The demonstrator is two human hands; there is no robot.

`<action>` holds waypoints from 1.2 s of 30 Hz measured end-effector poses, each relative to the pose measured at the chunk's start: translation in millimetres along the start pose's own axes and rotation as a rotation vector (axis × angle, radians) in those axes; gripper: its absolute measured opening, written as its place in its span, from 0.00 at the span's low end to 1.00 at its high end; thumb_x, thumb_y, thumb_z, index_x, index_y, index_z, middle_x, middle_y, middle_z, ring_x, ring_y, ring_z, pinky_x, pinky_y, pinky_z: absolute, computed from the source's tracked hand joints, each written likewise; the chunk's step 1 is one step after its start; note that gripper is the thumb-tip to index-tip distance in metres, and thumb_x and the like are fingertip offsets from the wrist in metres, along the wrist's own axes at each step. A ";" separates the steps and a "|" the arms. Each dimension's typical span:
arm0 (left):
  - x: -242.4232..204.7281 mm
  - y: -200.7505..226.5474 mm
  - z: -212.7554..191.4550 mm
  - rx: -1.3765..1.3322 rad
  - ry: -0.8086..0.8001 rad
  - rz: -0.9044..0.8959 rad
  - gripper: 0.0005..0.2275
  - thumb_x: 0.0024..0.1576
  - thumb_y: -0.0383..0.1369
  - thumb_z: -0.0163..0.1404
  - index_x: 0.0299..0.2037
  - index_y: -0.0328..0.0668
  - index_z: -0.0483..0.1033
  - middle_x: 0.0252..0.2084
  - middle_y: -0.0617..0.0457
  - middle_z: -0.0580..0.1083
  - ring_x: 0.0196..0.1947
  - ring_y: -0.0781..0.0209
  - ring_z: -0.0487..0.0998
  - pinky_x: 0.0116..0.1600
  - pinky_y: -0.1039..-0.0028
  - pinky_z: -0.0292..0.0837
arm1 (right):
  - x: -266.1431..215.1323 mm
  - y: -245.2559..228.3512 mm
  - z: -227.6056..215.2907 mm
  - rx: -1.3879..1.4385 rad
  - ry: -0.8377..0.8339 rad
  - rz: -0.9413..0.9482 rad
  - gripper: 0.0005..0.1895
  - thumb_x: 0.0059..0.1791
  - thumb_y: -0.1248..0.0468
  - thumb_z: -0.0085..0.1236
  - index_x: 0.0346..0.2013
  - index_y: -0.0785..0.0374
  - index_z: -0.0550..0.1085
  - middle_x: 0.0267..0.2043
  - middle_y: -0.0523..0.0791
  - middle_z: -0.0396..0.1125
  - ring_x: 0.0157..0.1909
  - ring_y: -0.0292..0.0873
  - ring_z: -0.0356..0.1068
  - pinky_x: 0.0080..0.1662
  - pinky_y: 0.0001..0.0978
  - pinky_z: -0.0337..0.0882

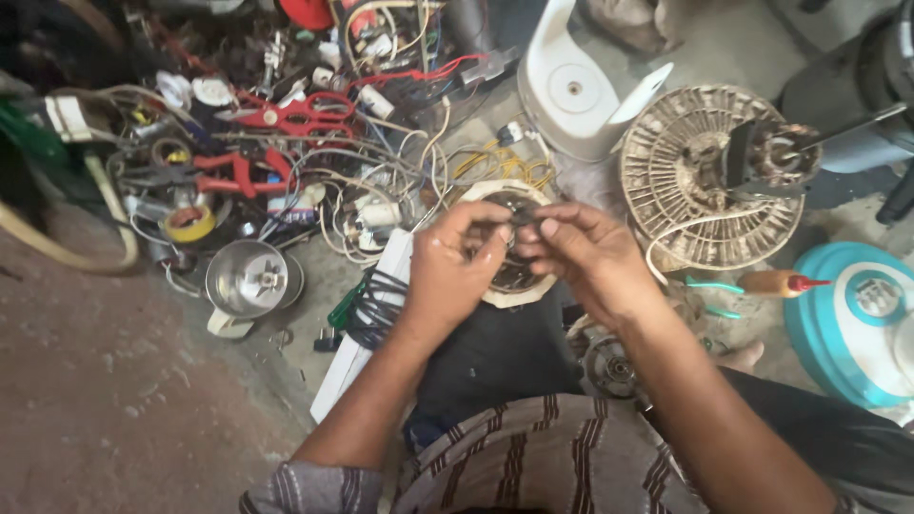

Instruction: The person sorts through small metal parts in a bowl and then picks up a fan motor assembly. They manipulate the motor housing and internal components with their hands, appearing to inspect or adjust the mechanism.

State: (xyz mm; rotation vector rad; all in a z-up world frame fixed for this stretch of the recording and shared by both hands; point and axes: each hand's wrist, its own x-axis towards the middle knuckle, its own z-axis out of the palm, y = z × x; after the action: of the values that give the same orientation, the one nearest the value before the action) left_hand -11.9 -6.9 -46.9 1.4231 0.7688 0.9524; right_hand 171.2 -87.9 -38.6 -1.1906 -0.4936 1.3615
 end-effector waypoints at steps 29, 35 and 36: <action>-8.5 -16.4 14.6 -0.511 -0.070 -0.415 0.08 0.61 0.30 0.56 0.44 0.31 0.78 0.33 0.54 0.77 0.30 0.70 0.76 0.37 0.78 0.75 | -17.2 -4.6 -4.5 0.057 0.046 0.056 0.13 0.49 0.68 0.61 0.47 0.72 0.77 0.41 0.52 0.76 0.41 0.46 0.79 0.41 0.31 0.79; -14.2 -21.6 28.0 -0.722 0.069 -0.485 0.07 0.64 0.30 0.51 0.47 0.35 0.71 0.40 0.51 0.76 0.36 0.64 0.78 0.42 0.73 0.78 | -24.5 3.1 9.9 -0.832 0.048 -0.510 0.08 0.46 0.67 0.69 0.38 0.68 0.81 0.38 0.46 0.77 0.38 0.36 0.75 0.41 0.27 0.76; -15.1 -20.9 30.1 -0.742 0.071 -0.519 0.07 0.63 0.31 0.50 0.47 0.37 0.71 0.39 0.51 0.76 0.36 0.63 0.78 0.41 0.72 0.79 | -25.6 4.6 12.9 -0.790 0.070 -0.439 0.09 0.45 0.66 0.70 0.37 0.68 0.80 0.36 0.45 0.76 0.37 0.35 0.74 0.40 0.27 0.76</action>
State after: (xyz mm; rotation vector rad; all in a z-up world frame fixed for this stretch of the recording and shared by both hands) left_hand 9.8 -32.2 -68.3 0.5088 0.6839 0.7581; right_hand 152.3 -107.4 -28.6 -1.6206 -1.2325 0.7424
